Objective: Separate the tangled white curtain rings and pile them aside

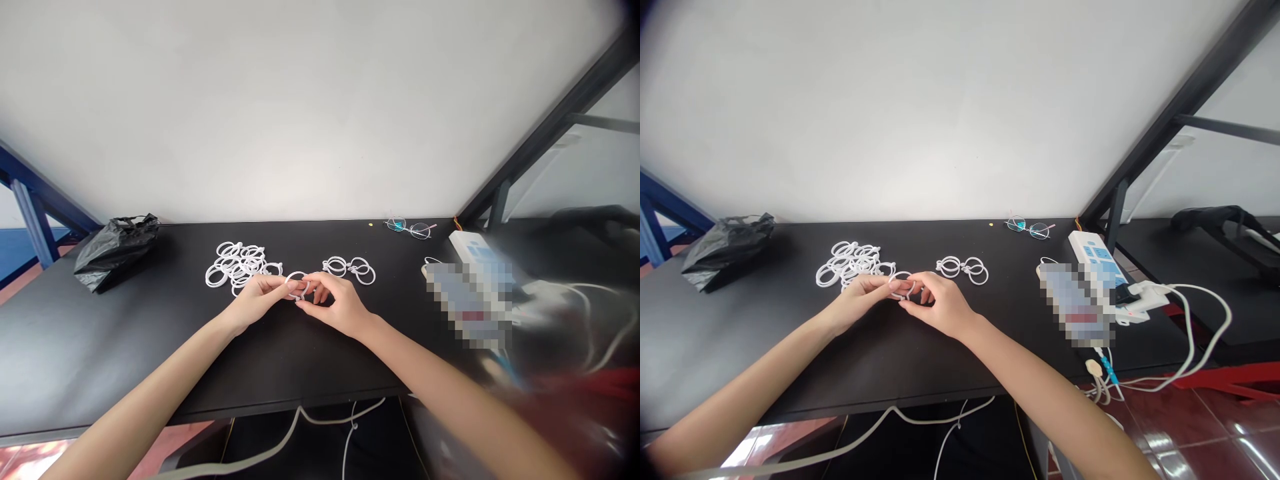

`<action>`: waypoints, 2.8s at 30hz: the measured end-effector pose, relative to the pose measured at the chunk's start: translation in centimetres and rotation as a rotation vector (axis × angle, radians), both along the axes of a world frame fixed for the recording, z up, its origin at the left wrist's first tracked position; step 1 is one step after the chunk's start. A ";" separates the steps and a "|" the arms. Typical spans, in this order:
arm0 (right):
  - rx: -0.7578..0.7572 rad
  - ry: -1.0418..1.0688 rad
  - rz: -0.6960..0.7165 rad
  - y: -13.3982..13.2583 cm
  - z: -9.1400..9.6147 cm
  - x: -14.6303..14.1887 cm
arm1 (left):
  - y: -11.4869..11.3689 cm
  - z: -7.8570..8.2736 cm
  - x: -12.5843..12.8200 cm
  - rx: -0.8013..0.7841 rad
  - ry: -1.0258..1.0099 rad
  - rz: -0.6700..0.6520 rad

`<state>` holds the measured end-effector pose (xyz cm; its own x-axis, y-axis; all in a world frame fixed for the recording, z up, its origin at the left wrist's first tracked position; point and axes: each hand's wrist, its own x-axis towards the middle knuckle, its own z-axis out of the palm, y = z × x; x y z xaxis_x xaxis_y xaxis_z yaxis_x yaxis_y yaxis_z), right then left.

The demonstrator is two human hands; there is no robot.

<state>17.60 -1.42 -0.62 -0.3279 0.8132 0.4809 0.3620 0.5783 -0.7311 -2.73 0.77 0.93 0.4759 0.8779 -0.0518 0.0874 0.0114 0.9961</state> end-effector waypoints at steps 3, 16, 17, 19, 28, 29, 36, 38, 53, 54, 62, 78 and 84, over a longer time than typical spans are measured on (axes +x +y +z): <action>0.016 0.000 0.013 0.0 0.0 -0.1 | 0.0 -0.1 0.0 -0.050 -0.051 0.014; 0.059 -0.007 -0.018 0.1 -0.2 -0.1 | 0.3 -0.4 -0.1 -0.051 -0.103 0.016; 0.058 -0.007 -0.021 0.1 -0.2 -0.1 | 0.3 -0.4 -0.1 -0.051 -0.105 0.016; 0.056 -0.007 -0.025 0.1 -0.2 -0.1 | 0.2 -0.3 -0.1 -0.052 -0.108 0.015; 0.067 -0.008 -0.022 0.2 -0.2 -0.1 | 0.0 -0.2 -0.1 -0.053 -0.123 0.011; 0.069 -0.010 -0.020 0.2 -0.2 -0.1 | 0.0 -0.2 -0.1 -0.054 -0.123 0.011; 0.077 -0.010 -0.022 0.2 -0.3 -0.1 | 0.2 -0.5 -0.1 -0.058 -0.116 0.053; 0.078 -0.010 -0.022 0.2 -0.3 -0.1 | 0.3 -0.6 -0.1 -0.060 -0.103 0.059; 0.098 -0.004 -0.014 0.3 -0.4 -0.1 | 0.1 -0.1 0.2 -0.001 -0.006 0.070; 0.096 -0.006 -0.014 0.2 -0.4 -0.1 | 0.1 0.0 0.3 0.003 -0.003 0.065; 0.069 -0.015 -0.004 0.1 -0.3 -0.1 | 0.0 0.1 0.3 0.016 0.022 0.016; 0.045 -0.021 0.025 0.2 -0.2 -0.1 | -0.3 0.7 0.6 0.069 0.080 -0.040; 0.047 -0.021 0.019 0.2 -0.1 -0.1 | -0.3 0.6 0.6 0.079 0.070 -0.038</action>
<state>17.49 -1.25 -0.72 -0.3538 0.7831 0.5114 0.3654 0.6190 -0.6952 -2.14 0.45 1.54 0.5062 0.8622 -0.0174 0.1555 -0.0714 0.9853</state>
